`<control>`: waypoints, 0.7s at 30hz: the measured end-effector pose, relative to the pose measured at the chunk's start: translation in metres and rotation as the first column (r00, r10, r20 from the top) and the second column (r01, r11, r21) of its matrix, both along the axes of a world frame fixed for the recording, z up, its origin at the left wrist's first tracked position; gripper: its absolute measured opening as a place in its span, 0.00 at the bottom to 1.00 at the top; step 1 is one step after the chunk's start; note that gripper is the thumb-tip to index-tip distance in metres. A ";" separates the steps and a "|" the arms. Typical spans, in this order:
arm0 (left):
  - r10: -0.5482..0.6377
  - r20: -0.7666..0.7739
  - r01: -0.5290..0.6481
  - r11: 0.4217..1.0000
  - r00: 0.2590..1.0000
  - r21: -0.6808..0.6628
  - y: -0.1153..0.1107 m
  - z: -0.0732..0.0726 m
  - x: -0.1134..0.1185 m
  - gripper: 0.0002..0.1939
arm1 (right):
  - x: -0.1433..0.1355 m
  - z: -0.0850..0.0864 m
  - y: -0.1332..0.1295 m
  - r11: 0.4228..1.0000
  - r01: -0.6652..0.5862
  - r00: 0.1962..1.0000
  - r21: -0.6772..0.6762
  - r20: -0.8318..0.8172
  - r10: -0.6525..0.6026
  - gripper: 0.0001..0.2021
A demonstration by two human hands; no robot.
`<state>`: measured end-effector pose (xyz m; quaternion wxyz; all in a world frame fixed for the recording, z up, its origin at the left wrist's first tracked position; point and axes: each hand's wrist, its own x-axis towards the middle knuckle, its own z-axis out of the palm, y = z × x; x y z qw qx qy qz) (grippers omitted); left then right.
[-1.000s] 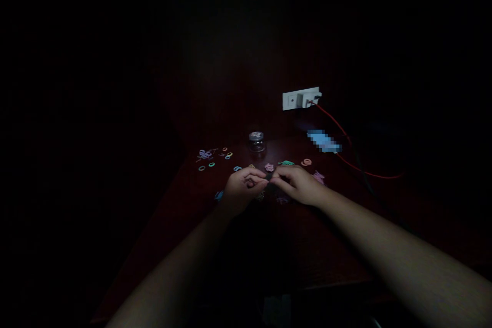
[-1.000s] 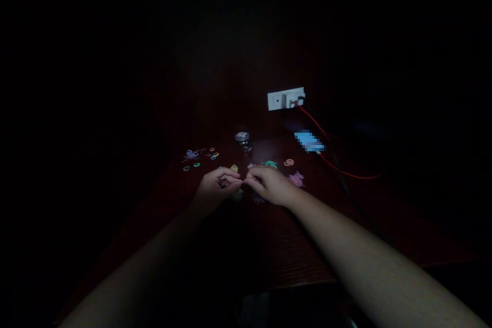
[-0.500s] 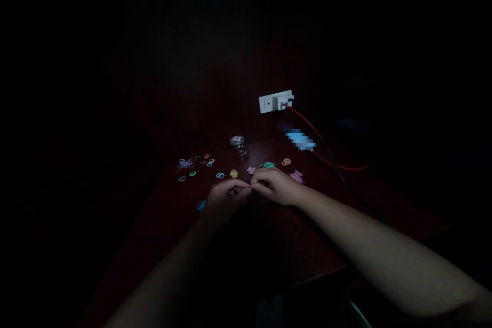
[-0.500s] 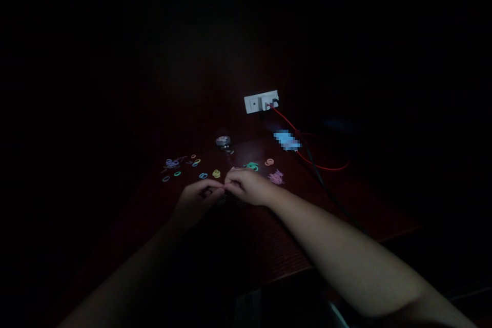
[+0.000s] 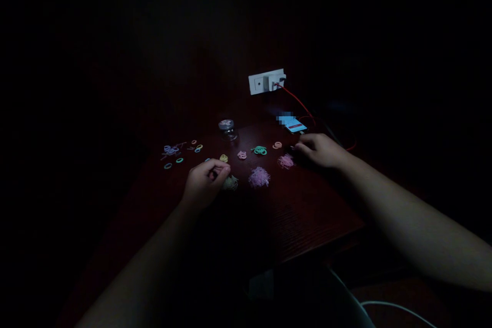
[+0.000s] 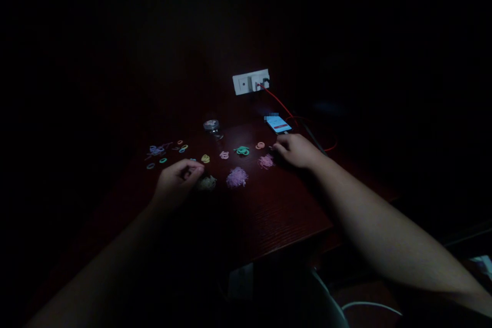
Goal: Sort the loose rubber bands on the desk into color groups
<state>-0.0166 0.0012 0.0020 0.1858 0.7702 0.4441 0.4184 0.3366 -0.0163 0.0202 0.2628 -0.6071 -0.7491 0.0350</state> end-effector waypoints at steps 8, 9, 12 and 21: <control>0.025 -0.022 -0.024 0.999 0.999 0.029 0.006 -0.006 -0.004 0.08 | -0.014 -0.019 0.009 0.994 -0.057 0.998 -0.096 0.021 0.059 0.14; 0.025 -0.029 -0.024 0.999 0.999 0.039 0.007 -0.006 -0.005 0.08 | -0.013 -0.018 0.008 0.994 -0.051 0.998 -0.099 0.018 0.053 0.14; 0.030 -0.053 -0.025 0.996 0.998 0.084 0.008 -0.006 -0.007 0.08 | -0.004 -0.013 0.008 0.997 -0.007 1.000 -0.082 -0.009 0.006 0.17; 0.346 -0.099 -0.311 0.914 0.933 0.262 0.039 0.005 -0.055 0.11 | 0.015 -0.005 0.010 0.969 0.239 0.952 -0.060 -0.180 -0.246 0.16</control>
